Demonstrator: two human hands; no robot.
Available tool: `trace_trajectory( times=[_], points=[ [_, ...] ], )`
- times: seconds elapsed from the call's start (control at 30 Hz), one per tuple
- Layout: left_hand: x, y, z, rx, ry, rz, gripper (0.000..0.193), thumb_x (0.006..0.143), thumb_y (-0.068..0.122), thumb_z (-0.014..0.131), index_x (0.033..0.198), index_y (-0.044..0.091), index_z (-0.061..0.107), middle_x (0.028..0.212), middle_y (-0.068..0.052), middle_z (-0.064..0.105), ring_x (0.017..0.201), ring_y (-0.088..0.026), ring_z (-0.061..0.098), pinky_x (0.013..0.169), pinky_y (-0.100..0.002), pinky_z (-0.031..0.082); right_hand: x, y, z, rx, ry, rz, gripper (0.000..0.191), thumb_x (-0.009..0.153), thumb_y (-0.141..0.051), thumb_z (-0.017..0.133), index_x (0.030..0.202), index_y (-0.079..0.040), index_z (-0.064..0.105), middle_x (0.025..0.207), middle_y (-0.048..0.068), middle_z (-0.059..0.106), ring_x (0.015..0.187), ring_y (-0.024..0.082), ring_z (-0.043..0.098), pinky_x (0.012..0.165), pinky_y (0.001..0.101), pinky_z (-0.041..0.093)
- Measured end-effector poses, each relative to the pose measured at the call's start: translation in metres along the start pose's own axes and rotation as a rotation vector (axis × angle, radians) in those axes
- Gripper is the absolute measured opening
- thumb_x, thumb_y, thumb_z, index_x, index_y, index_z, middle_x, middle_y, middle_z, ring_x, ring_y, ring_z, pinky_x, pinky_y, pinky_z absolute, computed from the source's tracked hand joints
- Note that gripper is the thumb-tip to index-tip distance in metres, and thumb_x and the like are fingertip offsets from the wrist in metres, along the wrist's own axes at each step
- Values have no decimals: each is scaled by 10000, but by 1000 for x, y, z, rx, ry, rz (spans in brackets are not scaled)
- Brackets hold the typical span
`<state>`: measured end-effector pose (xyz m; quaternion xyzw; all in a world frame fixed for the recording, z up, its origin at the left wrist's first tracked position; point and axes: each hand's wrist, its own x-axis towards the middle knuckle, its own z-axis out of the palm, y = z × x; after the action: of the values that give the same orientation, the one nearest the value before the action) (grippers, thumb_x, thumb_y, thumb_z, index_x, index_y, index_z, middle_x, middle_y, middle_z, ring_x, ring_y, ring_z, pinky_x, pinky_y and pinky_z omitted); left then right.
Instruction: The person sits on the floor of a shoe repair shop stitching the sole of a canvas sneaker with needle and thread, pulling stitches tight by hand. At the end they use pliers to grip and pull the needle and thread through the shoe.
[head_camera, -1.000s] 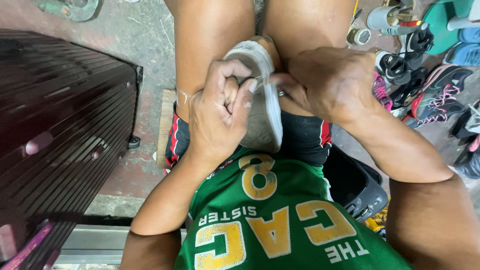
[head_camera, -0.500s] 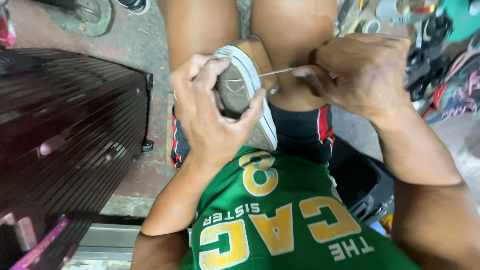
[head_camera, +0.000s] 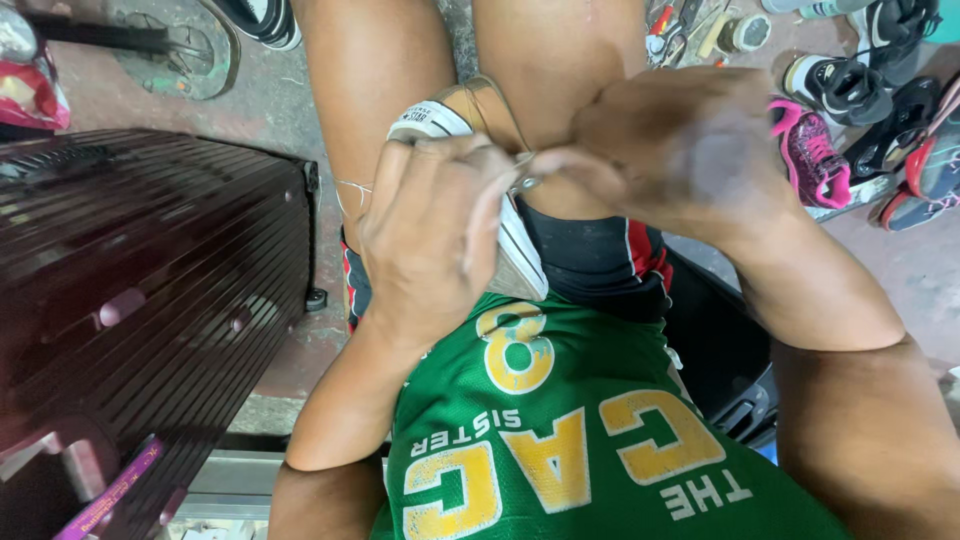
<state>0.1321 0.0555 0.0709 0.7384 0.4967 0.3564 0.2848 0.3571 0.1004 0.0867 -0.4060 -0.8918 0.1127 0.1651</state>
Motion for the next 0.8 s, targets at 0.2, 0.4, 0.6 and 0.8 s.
trace_trajectory(
  times=[0.2,0.4,0.6,0.8],
  points=[
    [-19,-13,-3,-275,125,-167,49,1108,12,584,1149,38,577,949,-92,547,781,-137,554,739,-263,471,16,2,20,427,24,-4,262,895,-108,713,1155,-80,696,926,71,583,780,234,636,681,365,510],
    [-45,-34,-17,-870,236,-405,222,1111,88,568,1289,19,453,910,-93,562,713,-112,539,667,-230,487,28,-10,43,221,46,-48,339,883,-49,719,1216,-105,686,1178,44,630,940,217,695,795,350,554],
    [-56,-59,-26,-1239,191,-390,269,1104,113,597,1309,-5,471,786,-49,520,741,-162,608,656,-238,494,38,-13,55,228,-36,-31,175,941,-147,792,1075,-89,695,1192,62,646,889,246,678,767,378,523],
    [-57,-70,-34,-1335,175,-444,292,1060,77,558,1328,-2,475,840,-97,593,691,-164,616,628,-241,499,43,-12,43,703,-138,121,96,947,3,668,976,-48,592,1065,50,659,890,215,676,762,311,534]
  ],
)
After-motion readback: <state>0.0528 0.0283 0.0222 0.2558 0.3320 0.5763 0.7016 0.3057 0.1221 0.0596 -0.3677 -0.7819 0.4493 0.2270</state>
